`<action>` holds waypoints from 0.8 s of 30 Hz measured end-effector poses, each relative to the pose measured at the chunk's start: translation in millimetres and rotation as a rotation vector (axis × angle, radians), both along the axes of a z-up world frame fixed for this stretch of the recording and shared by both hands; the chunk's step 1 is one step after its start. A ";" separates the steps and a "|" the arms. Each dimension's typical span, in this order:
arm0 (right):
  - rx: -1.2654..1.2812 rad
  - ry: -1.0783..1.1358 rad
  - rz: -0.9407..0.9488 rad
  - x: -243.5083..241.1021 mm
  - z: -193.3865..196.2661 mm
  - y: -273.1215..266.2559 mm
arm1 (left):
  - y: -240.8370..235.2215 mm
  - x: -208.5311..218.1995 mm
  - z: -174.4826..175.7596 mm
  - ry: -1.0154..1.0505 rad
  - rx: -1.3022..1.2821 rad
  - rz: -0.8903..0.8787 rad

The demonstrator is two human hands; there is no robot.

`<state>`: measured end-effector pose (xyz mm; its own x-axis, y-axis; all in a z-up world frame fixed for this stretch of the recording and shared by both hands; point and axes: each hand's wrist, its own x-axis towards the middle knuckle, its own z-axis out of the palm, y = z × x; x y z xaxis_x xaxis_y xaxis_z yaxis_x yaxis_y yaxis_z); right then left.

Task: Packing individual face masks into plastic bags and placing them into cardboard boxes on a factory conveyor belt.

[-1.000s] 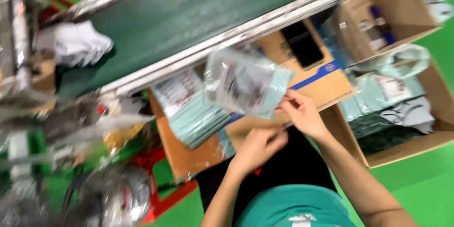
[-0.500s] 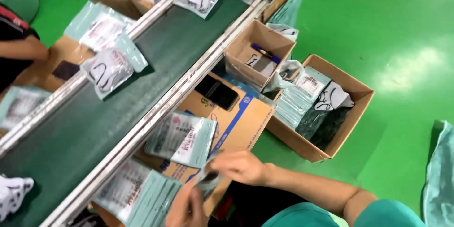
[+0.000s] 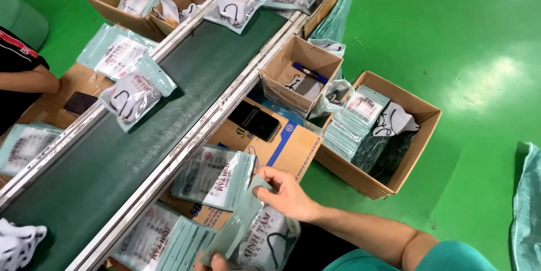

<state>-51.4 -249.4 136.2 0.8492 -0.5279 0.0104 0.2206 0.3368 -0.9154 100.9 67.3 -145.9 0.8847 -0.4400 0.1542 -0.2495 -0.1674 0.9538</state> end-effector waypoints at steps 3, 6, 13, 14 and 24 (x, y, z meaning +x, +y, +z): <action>-0.026 0.031 -0.014 0.2 12.9 2.0 | -35.6 9.1 14.3 -0.108 -0.030 -0.085; -0.087 0.054 0.085 -2.1 12.7 4.0 | -29.1 24.9 -35.7 -0.213 0.044 -0.184; 0.020 0.071 0.269 -1.2 19.7 8.3 | -70.5 19.9 82.3 -0.268 0.349 -0.632; 0.021 0.070 0.267 -1.4 14.5 11.6 | -73.4 17.7 93.3 -0.269 0.350 -0.634; -0.291 0.151 0.523 6.2 -4.1 -48.6 | -74.5 -18.0 124.9 0.014 -0.170 0.048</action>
<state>-45.2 -298.0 132.1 0.9982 -0.0349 -0.0490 -0.0455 0.0969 -0.9943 82.9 -7.1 -21.1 0.9065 -0.3661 0.2105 -0.2319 -0.0149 0.9726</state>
